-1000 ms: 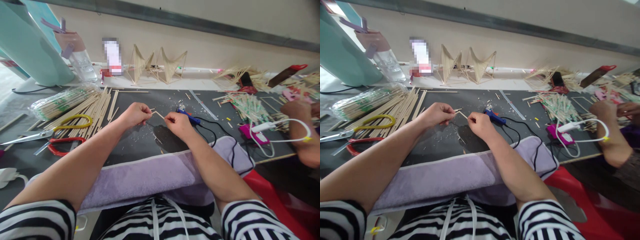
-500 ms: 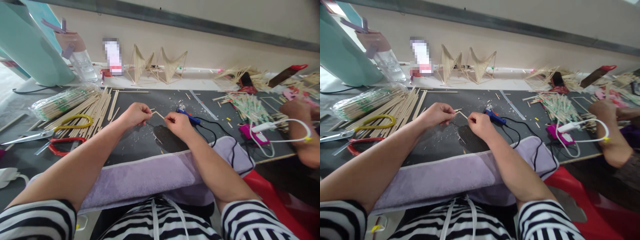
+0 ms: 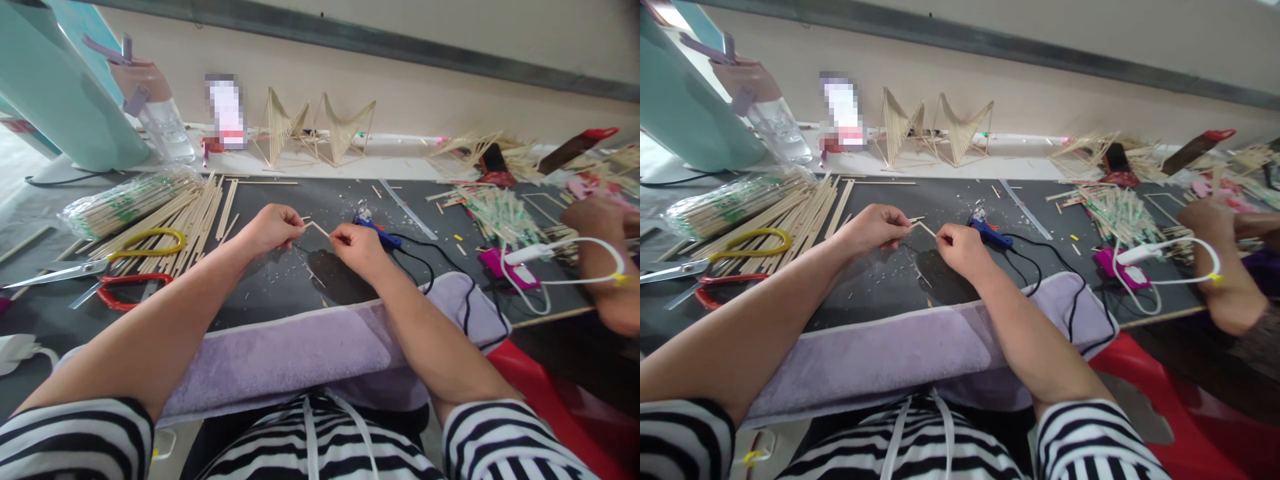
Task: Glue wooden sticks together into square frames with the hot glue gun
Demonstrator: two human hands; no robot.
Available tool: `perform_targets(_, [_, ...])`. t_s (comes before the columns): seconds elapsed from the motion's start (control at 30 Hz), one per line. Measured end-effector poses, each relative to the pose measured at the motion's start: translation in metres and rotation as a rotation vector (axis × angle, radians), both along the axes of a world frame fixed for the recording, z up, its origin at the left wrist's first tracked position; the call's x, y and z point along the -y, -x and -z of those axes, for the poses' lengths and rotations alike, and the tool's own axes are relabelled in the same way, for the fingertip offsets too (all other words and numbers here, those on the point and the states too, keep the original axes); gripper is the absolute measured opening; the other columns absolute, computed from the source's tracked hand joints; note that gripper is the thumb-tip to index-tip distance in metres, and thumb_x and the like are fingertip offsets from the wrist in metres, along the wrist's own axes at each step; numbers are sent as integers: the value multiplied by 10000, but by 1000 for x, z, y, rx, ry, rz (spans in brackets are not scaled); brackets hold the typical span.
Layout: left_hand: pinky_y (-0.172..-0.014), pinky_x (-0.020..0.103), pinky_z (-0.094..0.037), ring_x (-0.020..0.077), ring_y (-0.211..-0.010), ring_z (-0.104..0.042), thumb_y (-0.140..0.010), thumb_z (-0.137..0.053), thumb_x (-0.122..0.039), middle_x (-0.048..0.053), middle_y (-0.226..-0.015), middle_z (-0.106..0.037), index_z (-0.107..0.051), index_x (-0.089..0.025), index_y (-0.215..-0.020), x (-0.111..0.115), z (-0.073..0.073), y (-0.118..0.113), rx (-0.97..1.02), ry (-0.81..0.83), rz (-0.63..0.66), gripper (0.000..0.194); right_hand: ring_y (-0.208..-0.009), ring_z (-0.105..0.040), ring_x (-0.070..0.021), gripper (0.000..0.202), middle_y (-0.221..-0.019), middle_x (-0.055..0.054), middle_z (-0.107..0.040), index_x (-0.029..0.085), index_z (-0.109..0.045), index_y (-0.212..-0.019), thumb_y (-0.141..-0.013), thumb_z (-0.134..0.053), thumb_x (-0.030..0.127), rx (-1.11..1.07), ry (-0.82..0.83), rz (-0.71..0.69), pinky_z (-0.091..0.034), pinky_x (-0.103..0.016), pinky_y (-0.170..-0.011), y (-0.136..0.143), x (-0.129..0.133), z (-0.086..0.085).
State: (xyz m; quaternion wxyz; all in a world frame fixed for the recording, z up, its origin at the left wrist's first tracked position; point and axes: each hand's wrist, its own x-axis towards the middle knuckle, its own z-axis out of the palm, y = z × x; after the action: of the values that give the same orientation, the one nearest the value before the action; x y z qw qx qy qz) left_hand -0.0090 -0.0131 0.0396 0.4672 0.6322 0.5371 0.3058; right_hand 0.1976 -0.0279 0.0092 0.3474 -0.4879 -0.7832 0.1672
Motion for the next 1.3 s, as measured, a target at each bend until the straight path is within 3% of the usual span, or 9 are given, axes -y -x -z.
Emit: perform_targets(1.3, [-383, 169, -308, 61, -388, -472, -762, -661, -166, -25, -506, -539, -620, -147, -723, -1, 1, 2, -47, -16, 10, 60, -567, -541, -110, 139, -623, -10, -644, 160, -672, -701, -763, -549, 164, 10, 18, 9, -395, -230, -578, 0, 0, 0])
